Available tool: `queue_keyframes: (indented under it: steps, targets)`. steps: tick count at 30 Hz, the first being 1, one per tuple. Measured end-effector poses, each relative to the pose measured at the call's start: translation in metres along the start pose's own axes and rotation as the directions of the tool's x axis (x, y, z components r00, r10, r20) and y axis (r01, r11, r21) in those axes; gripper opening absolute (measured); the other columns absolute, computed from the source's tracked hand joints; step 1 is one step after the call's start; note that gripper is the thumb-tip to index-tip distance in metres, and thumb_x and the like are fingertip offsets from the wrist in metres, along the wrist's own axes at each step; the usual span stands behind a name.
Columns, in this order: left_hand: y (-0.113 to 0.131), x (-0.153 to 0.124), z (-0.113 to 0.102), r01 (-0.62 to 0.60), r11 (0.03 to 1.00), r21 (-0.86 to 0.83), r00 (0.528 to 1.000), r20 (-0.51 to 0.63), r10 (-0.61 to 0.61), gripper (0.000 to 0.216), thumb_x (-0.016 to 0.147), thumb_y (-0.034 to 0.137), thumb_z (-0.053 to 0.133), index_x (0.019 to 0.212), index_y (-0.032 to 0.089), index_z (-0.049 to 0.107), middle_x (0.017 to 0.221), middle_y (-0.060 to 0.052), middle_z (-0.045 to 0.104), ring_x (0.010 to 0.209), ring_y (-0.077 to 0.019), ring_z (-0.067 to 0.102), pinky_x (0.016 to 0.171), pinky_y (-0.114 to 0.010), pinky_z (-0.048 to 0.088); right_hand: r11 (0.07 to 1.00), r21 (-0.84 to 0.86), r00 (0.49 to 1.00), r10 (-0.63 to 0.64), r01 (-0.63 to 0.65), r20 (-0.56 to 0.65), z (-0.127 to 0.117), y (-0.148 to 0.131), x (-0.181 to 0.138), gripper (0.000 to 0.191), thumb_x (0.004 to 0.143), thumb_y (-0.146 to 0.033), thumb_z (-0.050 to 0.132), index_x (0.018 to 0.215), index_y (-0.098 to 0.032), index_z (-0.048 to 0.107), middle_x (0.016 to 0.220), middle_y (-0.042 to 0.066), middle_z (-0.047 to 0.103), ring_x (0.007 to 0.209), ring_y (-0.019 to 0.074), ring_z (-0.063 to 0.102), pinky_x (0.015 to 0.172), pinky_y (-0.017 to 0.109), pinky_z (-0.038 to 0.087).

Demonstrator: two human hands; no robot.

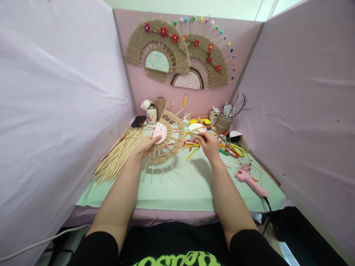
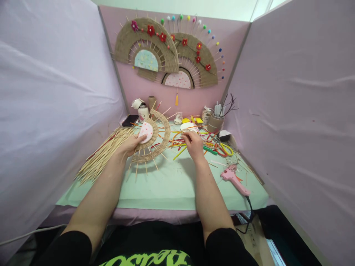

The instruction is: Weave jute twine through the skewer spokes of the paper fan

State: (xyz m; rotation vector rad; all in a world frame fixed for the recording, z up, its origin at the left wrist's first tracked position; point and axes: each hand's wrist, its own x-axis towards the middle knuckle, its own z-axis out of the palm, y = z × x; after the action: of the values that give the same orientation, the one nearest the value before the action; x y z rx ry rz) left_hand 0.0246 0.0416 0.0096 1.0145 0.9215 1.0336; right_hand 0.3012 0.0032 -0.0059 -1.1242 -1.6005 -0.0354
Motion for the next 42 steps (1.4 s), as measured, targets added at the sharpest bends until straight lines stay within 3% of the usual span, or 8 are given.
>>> queue_keyframes:
  steps: [6, 11, 18, 24, 30, 36, 42]
  targets:
    - [-0.004, 0.002, -0.004, 0.027, 0.998, 0.050, 0.998, 0.056, -0.029, 0.023, 0.073, 0.027, 0.071, 0.088, 0.010, 0.068, 0.082, -0.010, 0.073, 0.067, -0.0147, 0.067, 0.064, -0.023, 0.053, 0.996, -0.042, 0.996, -0.083, 0.082, -0.018, -0.009, -0.002, 0.001, 0.015, 0.088, -0.028, 0.051, 0.092, -0.021, 0.064, 0.090, 0.008, 0.063, 0.086, 0.0217, 0.058, 0.077, 0.035, 0.045]
    - [-0.004, 0.006, -0.006, 0.090, 0.990, 0.106, 0.987, 0.127, -0.103, 0.028, 0.074, 0.030, 0.071, 0.089, 0.007, 0.067, 0.084, -0.012, 0.073, 0.073, -0.0159, 0.067, 0.073, -0.026, 0.053, 0.989, -0.051, 0.990, -0.137, 0.135, -0.029, -0.012, -0.002, 0.000, 0.015, 0.089, -0.028, 0.050, 0.090, -0.021, 0.063, 0.087, 0.007, 0.063, 0.085, 0.0212, 0.058, 0.076, 0.035, 0.046]
    - [0.010, -0.005, -0.019, 0.156, 0.970, 0.186, 0.967, 0.170, -0.188, 0.032, 0.069, 0.032, 0.075, 0.091, 0.009, 0.068, 0.085, -0.010, 0.073, 0.075, -0.0158, 0.067, 0.073, -0.024, 0.052, 1.000, 0.020, 1.000, -0.006, 0.006, 0.027, -0.010, -0.005, -0.002, 0.019, 0.080, -0.035, 0.063, 0.069, -0.020, 0.061, 0.065, 0.001, 0.059, 0.059, 0.0144, 0.050, 0.059, 0.029, 0.041]
    - [0.006, -0.021, -0.024, 0.200, 0.967, 0.158, 0.962, 0.156, -0.224, 0.029, 0.068, 0.030, 0.076, 0.087, 0.010, 0.067, 0.079, -0.006, 0.072, 0.066, -0.0125, 0.066, 0.065, -0.020, 0.051, 0.957, 0.262, 0.986, 0.091, -0.126, 0.139, -0.008, -0.006, -0.004, 0.011, 0.080, -0.029, 0.060, 0.077, -0.020, 0.064, 0.076, 0.002, 0.064, 0.069, 0.0151, 0.057, 0.066, 0.028, 0.044]
    - [-0.004, -0.020, -0.020, 0.215, 0.974, 0.073, 0.959, 0.174, -0.224, 0.024, 0.070, 0.026, 0.075, 0.086, 0.010, 0.066, 0.080, -0.007, 0.073, 0.067, -0.0131, 0.066, 0.066, -0.022, 0.052, 0.961, 0.202, 0.980, 0.171, -0.187, 0.098, -0.007, -0.007, -0.006, 0.015, 0.075, -0.033, 0.066, 0.069, -0.019, 0.065, 0.066, 0.000, 0.061, 0.063, 0.0144, 0.052, 0.064, 0.028, 0.041]
    - [-0.019, -0.020, -0.012, 0.263, 0.965, 0.010, 0.914, 0.316, -0.253, 0.026, 0.070, 0.025, 0.074, 0.089, 0.009, 0.065, 0.078, -0.010, 0.072, 0.066, -0.0157, 0.067, 0.065, -0.025, 0.054, 0.970, 0.170, 0.977, 0.148, -0.173, 0.151, 0.000, -0.005, -0.009, 0.018, 0.077, -0.033, 0.064, 0.069, -0.018, 0.067, 0.067, 0.001, 0.062, 0.061, 0.0141, 0.053, 0.061, 0.028, 0.040]
    - [-0.019, -0.023, -0.010, 0.229, 0.973, 0.039, 0.891, 0.393, -0.226, 0.033, 0.079, 0.029, 0.065, 0.106, 0.010, 0.061, 0.087, -0.014, 0.071, 0.073, -0.0226, 0.069, 0.061, -0.032, 0.055, 0.979, 0.167, 0.990, 0.098, -0.114, 0.099, -0.001, 0.001, -0.007, 0.015, 0.082, -0.031, 0.058, 0.075, -0.020, 0.065, 0.077, 0.003, 0.065, 0.070, 0.0164, 0.057, 0.066, 0.029, 0.044]
